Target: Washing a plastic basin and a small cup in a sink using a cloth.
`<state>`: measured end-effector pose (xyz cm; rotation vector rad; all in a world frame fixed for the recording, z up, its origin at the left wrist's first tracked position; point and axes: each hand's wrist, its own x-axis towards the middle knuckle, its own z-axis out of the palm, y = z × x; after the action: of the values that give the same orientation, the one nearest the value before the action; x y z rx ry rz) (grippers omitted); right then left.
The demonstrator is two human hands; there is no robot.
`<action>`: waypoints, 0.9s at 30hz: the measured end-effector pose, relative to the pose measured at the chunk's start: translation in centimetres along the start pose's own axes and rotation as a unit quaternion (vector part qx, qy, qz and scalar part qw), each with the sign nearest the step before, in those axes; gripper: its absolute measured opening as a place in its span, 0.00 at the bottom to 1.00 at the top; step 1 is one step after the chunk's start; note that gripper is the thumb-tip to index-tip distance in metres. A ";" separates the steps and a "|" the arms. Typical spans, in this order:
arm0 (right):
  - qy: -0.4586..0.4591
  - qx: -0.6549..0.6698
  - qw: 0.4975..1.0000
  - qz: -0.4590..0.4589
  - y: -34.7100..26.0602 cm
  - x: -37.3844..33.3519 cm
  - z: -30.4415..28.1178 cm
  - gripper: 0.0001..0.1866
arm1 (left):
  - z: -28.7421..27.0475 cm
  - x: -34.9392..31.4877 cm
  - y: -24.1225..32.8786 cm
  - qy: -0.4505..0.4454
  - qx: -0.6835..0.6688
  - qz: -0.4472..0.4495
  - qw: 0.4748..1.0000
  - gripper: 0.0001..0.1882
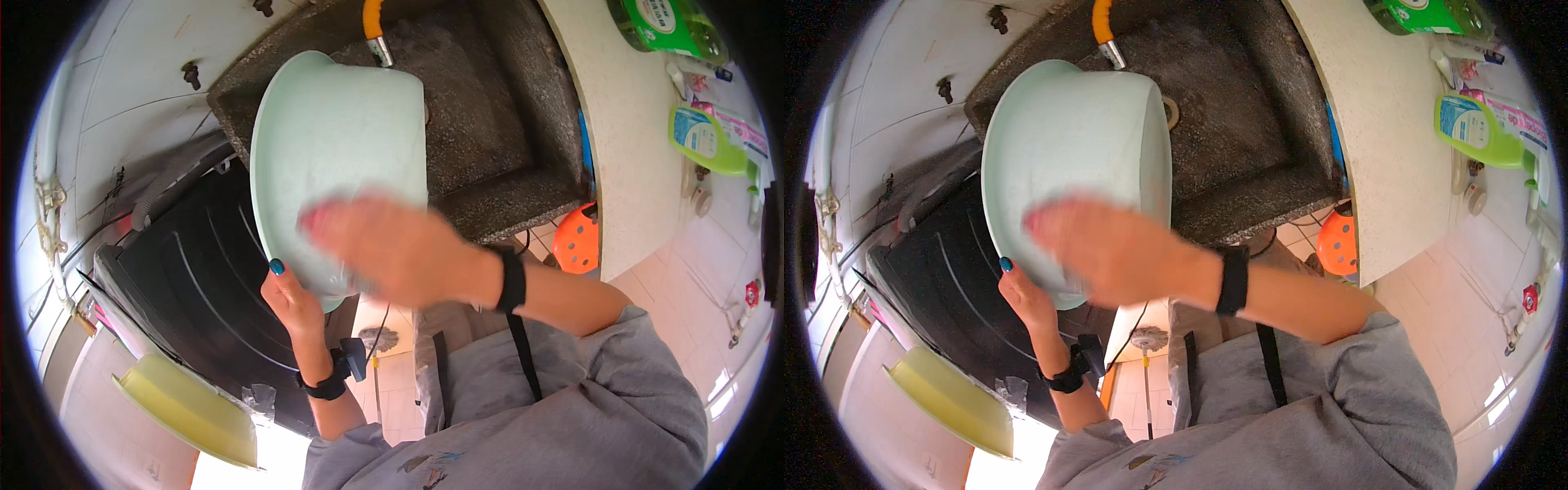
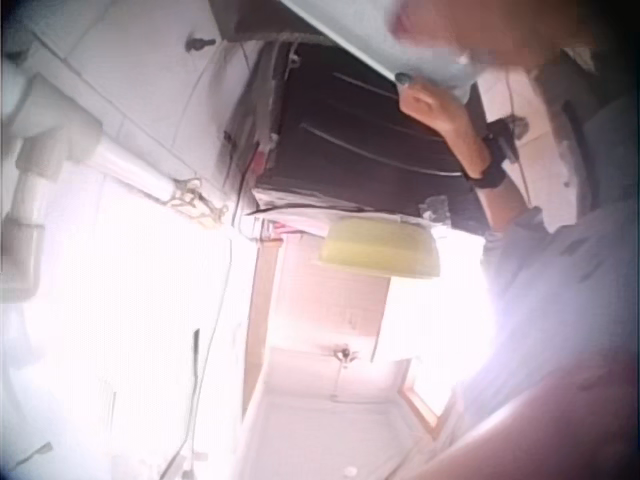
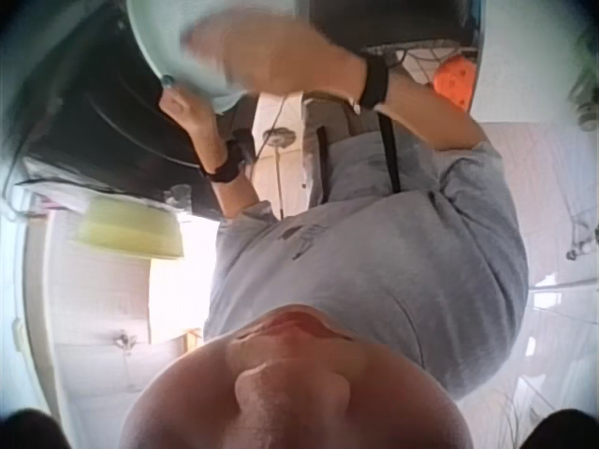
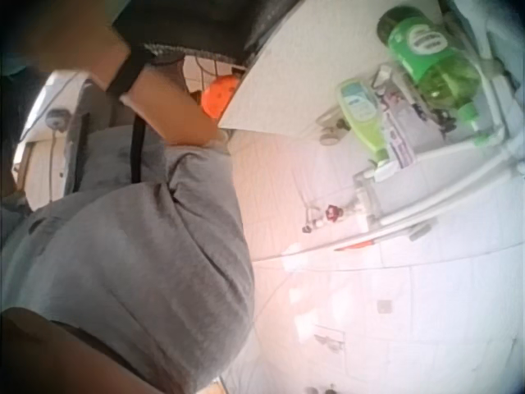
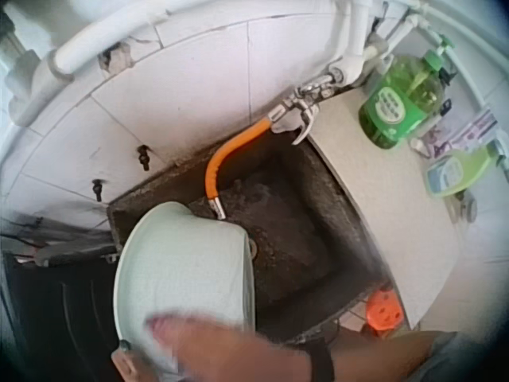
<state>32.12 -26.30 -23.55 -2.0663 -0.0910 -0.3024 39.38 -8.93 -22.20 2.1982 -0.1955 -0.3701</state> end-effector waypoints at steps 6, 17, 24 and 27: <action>0.062 -0.126 0.987 0.071 3.2 2.6 -1.7 0.24 | 0.5 0.1 1.0 -0.021 -0.030 0.001 0.999 0.25; 0.147 -0.025 0.972 0.182 7.0 2.5 -2.5 0.23 | 1.4 -7.1 -5.4 0.118 -0.085 -0.012 0.989 0.15; 0.048 -0.027 0.998 0.015 1.0 1.8 -0.6 0.31 | -1.0 -0.8 3.3 -0.027 0.007 -0.075 0.997 0.11; 0.002 -0.041 0.996 -0.080 0.8 1.5 1.0 0.34 | 0.1 1.8 3.8 -0.096 0.018 -0.089 0.991 0.15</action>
<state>33.86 -25.87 -24.31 -2.1437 -0.2468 -0.4152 41.08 -11.79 -19.54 2.2217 -0.1118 -0.6837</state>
